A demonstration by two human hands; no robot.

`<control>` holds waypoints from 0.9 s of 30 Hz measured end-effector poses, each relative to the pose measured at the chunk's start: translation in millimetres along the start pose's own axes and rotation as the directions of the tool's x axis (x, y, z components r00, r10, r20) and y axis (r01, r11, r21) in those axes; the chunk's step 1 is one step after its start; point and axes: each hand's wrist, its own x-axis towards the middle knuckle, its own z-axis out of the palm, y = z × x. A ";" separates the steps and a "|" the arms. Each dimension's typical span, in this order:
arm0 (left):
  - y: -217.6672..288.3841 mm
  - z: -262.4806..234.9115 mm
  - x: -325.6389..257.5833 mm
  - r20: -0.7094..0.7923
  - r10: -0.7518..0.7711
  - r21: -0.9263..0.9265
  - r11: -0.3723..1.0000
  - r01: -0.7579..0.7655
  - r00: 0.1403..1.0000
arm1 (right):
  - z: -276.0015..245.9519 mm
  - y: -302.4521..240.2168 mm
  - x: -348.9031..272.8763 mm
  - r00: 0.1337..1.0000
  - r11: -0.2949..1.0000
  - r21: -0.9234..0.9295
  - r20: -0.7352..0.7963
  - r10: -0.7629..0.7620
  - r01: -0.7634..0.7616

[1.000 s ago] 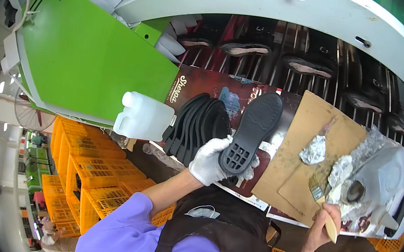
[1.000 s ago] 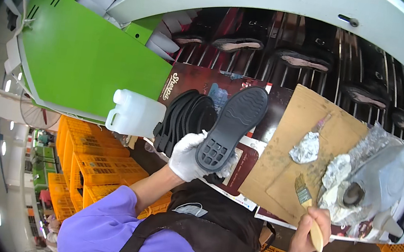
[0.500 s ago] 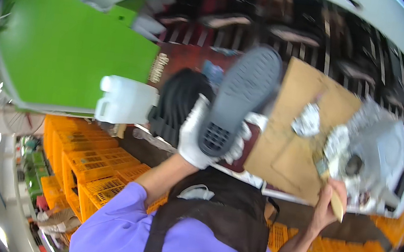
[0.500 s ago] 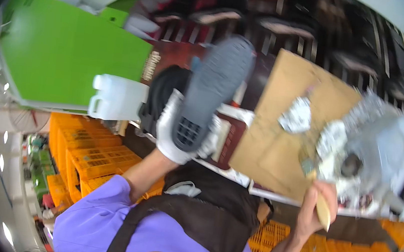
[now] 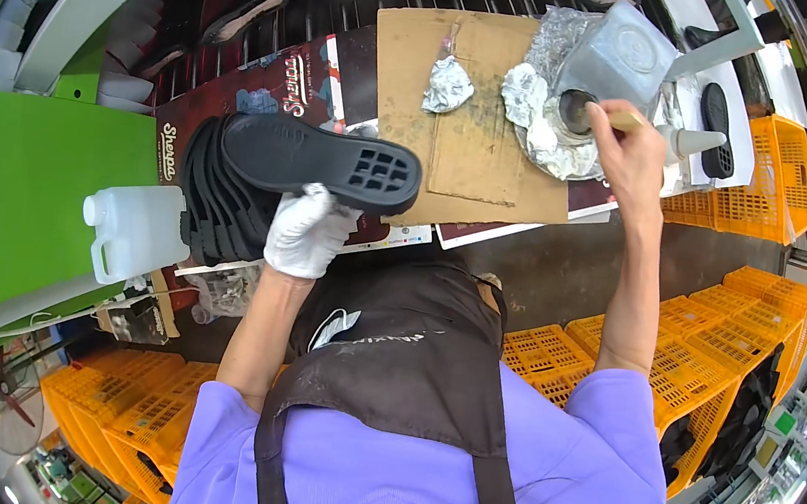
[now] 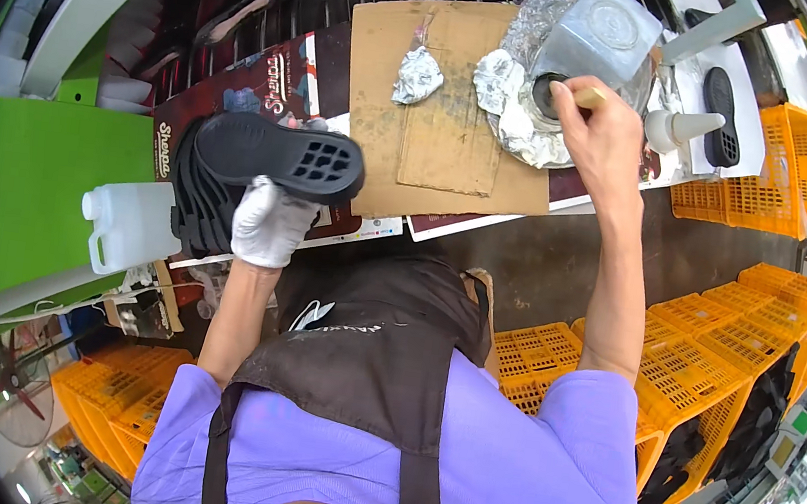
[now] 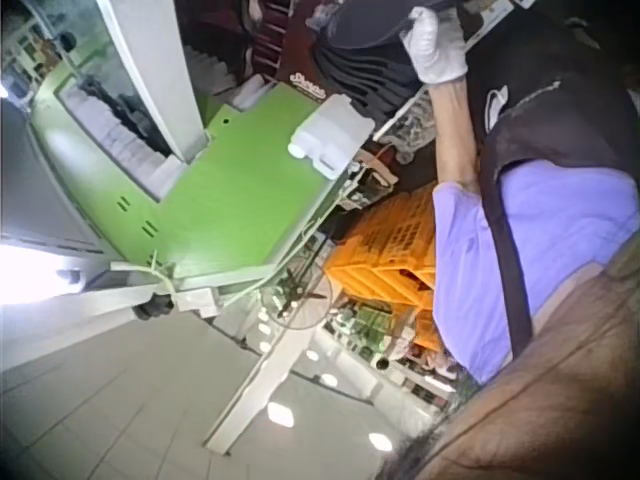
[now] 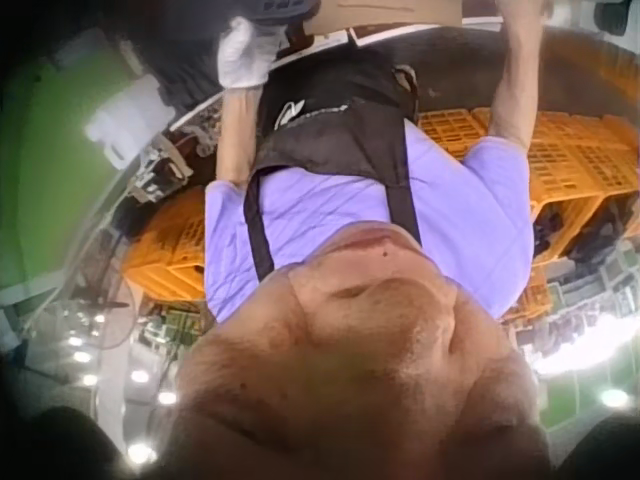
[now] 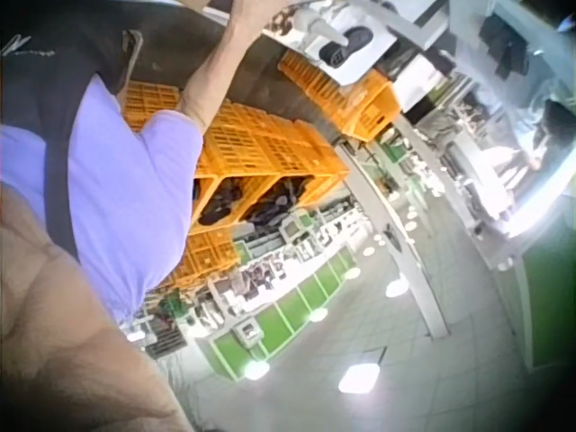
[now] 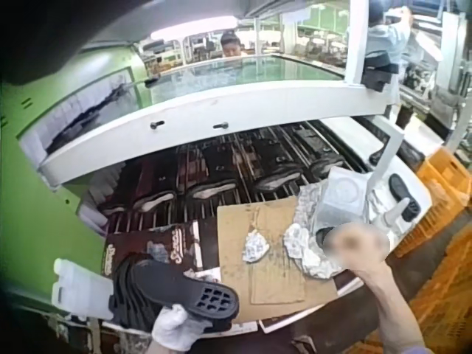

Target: The person repeatedly applies a liquid adhesive to the bottom of black shoe soles using a brush. They dip the brush into a container, spread the substance across the sole's surface and grooves, and then place the treated sole back onto a stack. This process is repeated for multiple soles throughout the clip.

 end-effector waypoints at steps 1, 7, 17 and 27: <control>-2.7 1.5 -1.9 0.000 0.003 0.011 1.000 -0.003 1.000 | 6.5 7.0 2.7 1.000 0.999 -0.048 0.014 -0.015 0.016; -9.2 0.9 -5.5 -0.025 0.073 0.326 0.943 -0.061 0.997 | 9.8 20.0 3.6 0.995 0.992 0.070 -0.013 0.102 -0.101; -29.9 3.5 7.4 -0.056 0.164 0.502 0.857 -0.114 0.985 | 9.3 24.8 -37.9 0.921 0.833 0.445 -0.045 0.387 -0.328; -27.2 5.4 12.4 0.028 0.166 0.454 0.877 -0.160 0.986 | -27.0 23.1 -17.5 0.948 0.984 0.097 0.270 -0.168 0.147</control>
